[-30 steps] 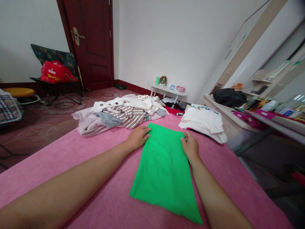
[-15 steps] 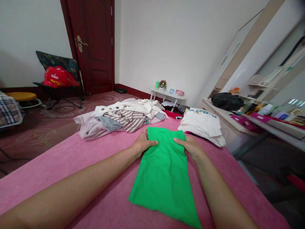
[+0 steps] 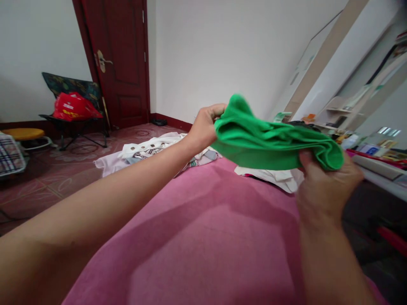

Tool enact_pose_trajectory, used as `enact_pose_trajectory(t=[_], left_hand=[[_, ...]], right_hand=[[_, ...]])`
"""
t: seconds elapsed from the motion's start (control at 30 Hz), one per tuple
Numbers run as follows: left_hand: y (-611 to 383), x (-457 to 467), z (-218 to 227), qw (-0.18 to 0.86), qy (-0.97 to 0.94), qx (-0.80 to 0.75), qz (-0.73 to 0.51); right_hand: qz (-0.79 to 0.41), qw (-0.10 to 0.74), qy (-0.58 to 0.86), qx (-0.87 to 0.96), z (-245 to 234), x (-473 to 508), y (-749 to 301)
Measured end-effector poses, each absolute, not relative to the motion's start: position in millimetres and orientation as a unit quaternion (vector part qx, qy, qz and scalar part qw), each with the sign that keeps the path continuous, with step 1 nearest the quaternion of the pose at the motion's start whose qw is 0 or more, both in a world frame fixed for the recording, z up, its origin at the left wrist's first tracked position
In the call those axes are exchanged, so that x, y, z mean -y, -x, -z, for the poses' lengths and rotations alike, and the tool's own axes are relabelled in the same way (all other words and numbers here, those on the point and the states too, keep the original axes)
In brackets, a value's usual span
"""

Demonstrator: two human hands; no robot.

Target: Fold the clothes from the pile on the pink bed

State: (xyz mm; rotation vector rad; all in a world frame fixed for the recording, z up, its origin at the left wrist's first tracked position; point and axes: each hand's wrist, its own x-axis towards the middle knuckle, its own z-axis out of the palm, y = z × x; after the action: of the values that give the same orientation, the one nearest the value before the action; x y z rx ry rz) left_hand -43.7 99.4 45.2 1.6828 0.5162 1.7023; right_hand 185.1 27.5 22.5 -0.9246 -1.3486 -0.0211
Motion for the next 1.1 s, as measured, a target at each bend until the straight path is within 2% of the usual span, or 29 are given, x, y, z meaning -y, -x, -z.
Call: enact_pose_trajectory(t=[0.07,0.1,0.17,0.2,0.27,0.37,0.47,0.6,0.7,0.8,0.9,1.0,1.1], left_hand=[[57.8,-88.2,-31.4,0.284,-0.706,-0.222,-0.610],[67.3,-82.4,-16.1,0.262,-0.735,-0.247,-0.575],[88.7,-72.6,24.8,0.225,-0.799,-0.313,-0.461],[99.5,-68.9,46.9,0.213,-0.824,-0.347,-0.393],[118.7,-64.2,86.5,0.196,-0.843,-0.400,-0.300],[136.4,-62.0,119.1,0.197,-0.839,-0.453,-0.227],[138.5,-61.8,120.4,0.173,-0.798,-0.530,-0.229],[128.6,-60.8,115.7,0.160,-0.750,-0.608,-0.206],[121.5,-61.9,122.8,0.159,-0.736,-0.633,-0.178],[113.1,-65.8,123.2,0.189,-0.750,-0.607,-0.182],[96.2,-69.7,105.4,0.227,-0.768,-0.543,-0.253],[68.7,-68.1,83.8,0.228,-0.792,-0.469,-0.319],[36.8,-57.2,81.4,0.243,-0.841,-0.379,-0.300]], right_hand=[[-0.014,0.586,0.429,0.687,-28.7,-15.4,-188.9],[-0.054,0.507,0.445,0.736,-29.1,-11.9,-190.7],[-0.196,0.330,0.476,0.791,-25.7,-9.9,-193.9],[-0.262,0.271,0.484,0.789,-22.2,-11.5,-195.5],[-0.347,0.216,0.491,0.769,-12.1,-19.3,-198.8],[-0.319,0.204,0.540,0.751,11.6,-40.1,-205.9],[-0.267,0.183,0.631,0.705,43.9,-63.2,-213.5],[-0.332,0.141,0.663,0.656,78.8,-77.8,-211.5],[-0.302,0.185,0.667,0.656,88.7,-76.0,-198.9],[-0.230,0.203,0.643,0.702,93.4,-74.3,-185.9],[-0.208,0.195,0.617,0.734,100.0,-78.4,-178.1],[-0.287,0.232,0.616,0.696,104.7,-83.8,-173.1],[-0.387,0.285,0.609,0.631,105.6,-86.0,-168.3]])
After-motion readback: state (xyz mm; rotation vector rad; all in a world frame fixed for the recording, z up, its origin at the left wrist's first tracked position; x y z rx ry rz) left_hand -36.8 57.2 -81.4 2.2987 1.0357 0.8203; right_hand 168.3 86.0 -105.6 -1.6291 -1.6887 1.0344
